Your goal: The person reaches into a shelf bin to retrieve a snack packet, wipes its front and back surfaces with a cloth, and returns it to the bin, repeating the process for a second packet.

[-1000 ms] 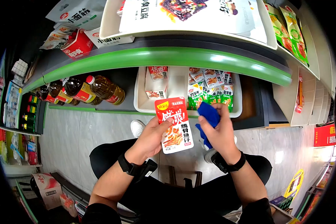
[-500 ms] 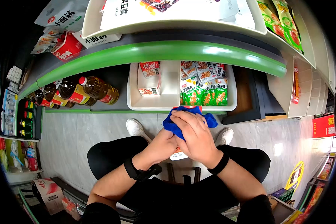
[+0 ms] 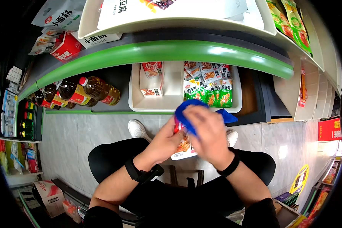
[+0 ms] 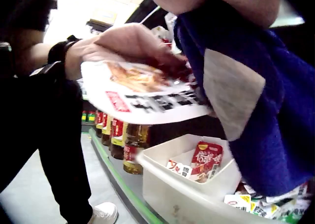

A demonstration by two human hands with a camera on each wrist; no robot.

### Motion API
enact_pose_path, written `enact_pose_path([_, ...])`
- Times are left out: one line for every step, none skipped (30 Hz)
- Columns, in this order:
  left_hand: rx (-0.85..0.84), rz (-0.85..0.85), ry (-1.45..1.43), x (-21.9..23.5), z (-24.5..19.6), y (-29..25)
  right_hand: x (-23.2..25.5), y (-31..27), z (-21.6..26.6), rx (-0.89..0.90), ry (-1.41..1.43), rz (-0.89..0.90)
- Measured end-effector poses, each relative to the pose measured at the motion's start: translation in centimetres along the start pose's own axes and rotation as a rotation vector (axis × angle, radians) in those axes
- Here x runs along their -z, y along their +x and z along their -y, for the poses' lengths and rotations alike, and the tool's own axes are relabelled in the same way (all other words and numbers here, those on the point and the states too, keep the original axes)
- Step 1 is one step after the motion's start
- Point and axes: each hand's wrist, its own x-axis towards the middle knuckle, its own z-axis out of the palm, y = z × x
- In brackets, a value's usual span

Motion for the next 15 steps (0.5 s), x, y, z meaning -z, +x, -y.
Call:
enact_pose_path([0.012,0.079,0.198,0.3,-0.3,-0.7,-0.4,-0.1,0.8,0.05,-0.015,0.114])
enact_pose_path([-0.082,0.098,0.242,0.2,0.0,-0.8,-1.6,-0.8,0.9,0.046,-0.029,0.075])
enact_pose_path([-0.177,0.118,0.285,0.1,0.3,-0.7,-1.9,-0.9,0.5,0.055,-0.033,0.057])
enact_pose_path([-0.143,0.112,0.269,0.3,0.5,-0.6,-2.1,-0.6,0.0,0.067,-0.038,0.039])
enact_pose_path([-0.107,0.103,0.252,0.6,0.6,-0.6,-2.1,-0.5,-0.3,0.079,-0.041,0.023])
enact_pose_path([-0.072,0.092,0.236,0.8,0.7,-0.6,-2.1,-0.4,-0.6,0.079,-0.033,0.005])
enact_pose_path([-0.014,0.085,0.149,1.0,0.9,-0.5,-2.2,-0.4,-0.9,0.061,-0.027,-0.009])
enact_pose_path([0.046,0.076,0.061,1.1,1.1,-0.3,-2.4,-0.6,-1.3,0.043,-0.02,-0.021])
enact_pose_path([0.108,0.067,-0.028,1.1,1.3,-0.4,-2.5,-0.7,-1.6,0.022,-0.013,-0.032])
enact_pose_path([0.09,0.068,-0.033,1.0,1.2,-0.4,-2.3,-0.8,-1.9,0.015,-0.056,-0.036])
enact_pose_path([0.072,0.069,-0.037,0.8,0.9,-0.5,-2.2,-0.8,-2.1,-0.028,-0.05,-0.037])
enact_pose_path([0.053,0.072,-0.042,0.7,0.6,-0.5,-2.1,-0.8,-2.4,-0.072,-0.044,-0.039])
enact_pose_path([0.035,0.074,-0.046,0.7,0.5,-0.5,-1.9,-0.8,-2.7,-0.116,-0.039,-0.041])
enact_pose_path([0.027,0.075,-0.004,1.0,0.5,-0.5,-1.9,-0.7,-3.1,-0.175,-0.055,-0.069])
enact_pose_path([0.016,0.061,-0.001,1.1,0.2,-0.5,-2.1,-0.8,-4.1,-0.217,0.004,-0.106])
